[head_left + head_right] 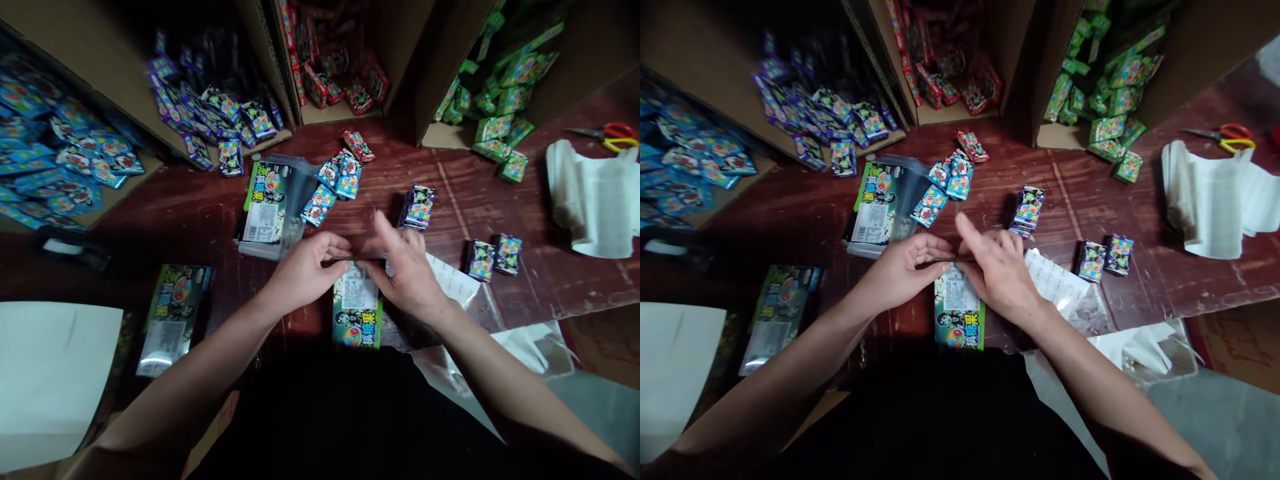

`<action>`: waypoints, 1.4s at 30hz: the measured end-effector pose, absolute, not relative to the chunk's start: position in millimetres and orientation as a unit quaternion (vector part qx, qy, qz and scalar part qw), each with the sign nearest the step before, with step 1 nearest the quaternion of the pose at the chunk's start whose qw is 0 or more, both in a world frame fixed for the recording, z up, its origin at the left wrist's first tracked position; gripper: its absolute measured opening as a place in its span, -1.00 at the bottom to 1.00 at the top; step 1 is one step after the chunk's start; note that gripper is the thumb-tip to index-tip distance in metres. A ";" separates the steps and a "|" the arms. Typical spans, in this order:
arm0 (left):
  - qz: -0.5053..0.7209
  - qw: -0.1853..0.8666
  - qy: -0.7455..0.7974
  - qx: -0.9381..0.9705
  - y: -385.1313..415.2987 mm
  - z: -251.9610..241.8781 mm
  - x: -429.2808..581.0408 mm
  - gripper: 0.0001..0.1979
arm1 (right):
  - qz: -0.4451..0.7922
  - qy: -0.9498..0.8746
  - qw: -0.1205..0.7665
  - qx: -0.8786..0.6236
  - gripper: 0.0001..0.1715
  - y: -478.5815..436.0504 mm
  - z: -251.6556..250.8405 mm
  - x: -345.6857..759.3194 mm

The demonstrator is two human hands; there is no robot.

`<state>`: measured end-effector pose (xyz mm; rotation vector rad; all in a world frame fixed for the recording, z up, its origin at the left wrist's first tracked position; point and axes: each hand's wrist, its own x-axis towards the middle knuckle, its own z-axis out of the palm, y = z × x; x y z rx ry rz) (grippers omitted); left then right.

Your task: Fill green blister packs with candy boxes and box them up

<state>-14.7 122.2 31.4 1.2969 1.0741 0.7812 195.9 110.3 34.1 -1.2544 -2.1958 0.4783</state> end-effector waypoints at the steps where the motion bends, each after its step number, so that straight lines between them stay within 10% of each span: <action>1: 0.336 0.607 0.458 0.556 122.7 30.5 -14.7 -0.75 | 0.161 -0.829 0.272 -0.461 -0.01 108.5 33.1 195.1; 9: 0.272 0.632 0.387 0.614 135.9 20.0 -32.2 -0.62 | 0.328 -0.810 0.243 -0.422 0.13 116.0 30.4 192.0; 19: 0.497 0.576 0.532 0.372 88.0 24.5 -94.6 -0.20 | 0.503 -0.455 0.536 -0.503 -0.05 76.5 12.5 185.1; 23: 0.475 0.596 0.533 0.367 50.0 7.1 -65.9 -0.36 | 0.469 -0.419 0.593 -0.503 -0.27 94.1 11.1 166.3; 28: 0.380 0.581 0.521 0.497 49.5 6.4 -56.9 -0.66 | 0.469 -0.478 0.559 -0.489 -0.25 107.2 14.4 170.8; 42: 0.330 0.592 0.450 0.582 81.2 2.9 -32.8 -0.64 | 0.543 -0.532 0.455 -0.464 -0.19 73.1 -4.1 207.6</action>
